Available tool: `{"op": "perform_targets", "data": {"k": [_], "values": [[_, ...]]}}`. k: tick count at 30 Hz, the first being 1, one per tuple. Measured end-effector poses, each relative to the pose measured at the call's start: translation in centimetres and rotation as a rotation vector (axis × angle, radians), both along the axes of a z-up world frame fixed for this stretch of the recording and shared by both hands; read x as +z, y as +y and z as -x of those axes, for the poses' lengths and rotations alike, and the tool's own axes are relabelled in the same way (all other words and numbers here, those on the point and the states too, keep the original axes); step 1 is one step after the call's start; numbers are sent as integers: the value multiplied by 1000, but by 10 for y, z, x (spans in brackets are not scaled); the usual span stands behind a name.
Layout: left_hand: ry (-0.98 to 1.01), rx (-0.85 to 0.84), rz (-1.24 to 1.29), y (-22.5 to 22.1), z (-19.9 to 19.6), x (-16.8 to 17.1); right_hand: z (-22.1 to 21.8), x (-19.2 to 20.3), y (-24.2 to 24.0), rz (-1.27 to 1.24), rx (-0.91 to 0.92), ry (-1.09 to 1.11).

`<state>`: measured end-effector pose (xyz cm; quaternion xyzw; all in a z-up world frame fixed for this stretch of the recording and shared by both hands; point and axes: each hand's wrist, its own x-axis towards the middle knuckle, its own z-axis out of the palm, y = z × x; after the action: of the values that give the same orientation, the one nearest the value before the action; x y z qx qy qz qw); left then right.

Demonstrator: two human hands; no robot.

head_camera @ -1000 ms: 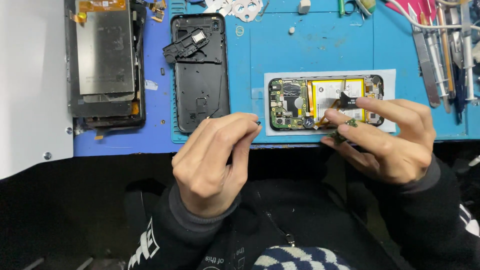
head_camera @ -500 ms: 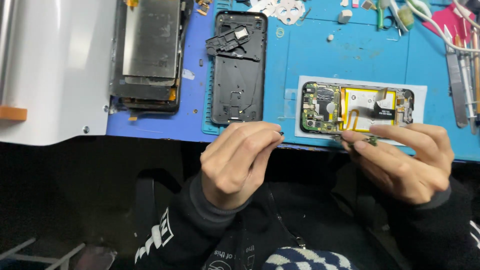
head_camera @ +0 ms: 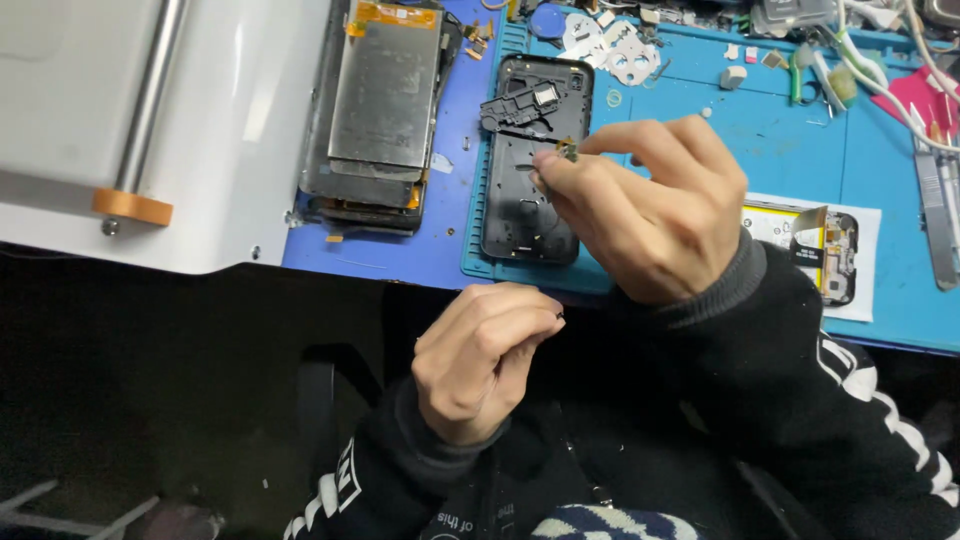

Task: The person tests a smartphone's touchscreen, then disassembles it, disconnecting the battery flex cable and lifting the battery from the chassis. They handle a replacement display with a red protective film, peel the film off, and manipulate small components and a small round part at the workbench.

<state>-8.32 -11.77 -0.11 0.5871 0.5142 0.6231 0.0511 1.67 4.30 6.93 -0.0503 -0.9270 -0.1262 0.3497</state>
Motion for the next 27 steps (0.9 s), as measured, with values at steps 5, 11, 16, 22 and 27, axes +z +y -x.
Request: {"op": "perform_targets", "data": {"k": [5,11,16,22,27], "values": [[-22,0,-24,-2,1,-4,-24,6,-9,188,-24,-60],[20,-130,-22,4,-17,-10,-97,-7,-15,391,-111,0],[141,-281,-13,35,-32,11,-165,-48,0,637,-241,77],[159,-254,-18,99,-64,34,-173,-18,25,742,-406,87],[93,-140,95,133,-70,30,-166,4,45,675,-396,191]]}}
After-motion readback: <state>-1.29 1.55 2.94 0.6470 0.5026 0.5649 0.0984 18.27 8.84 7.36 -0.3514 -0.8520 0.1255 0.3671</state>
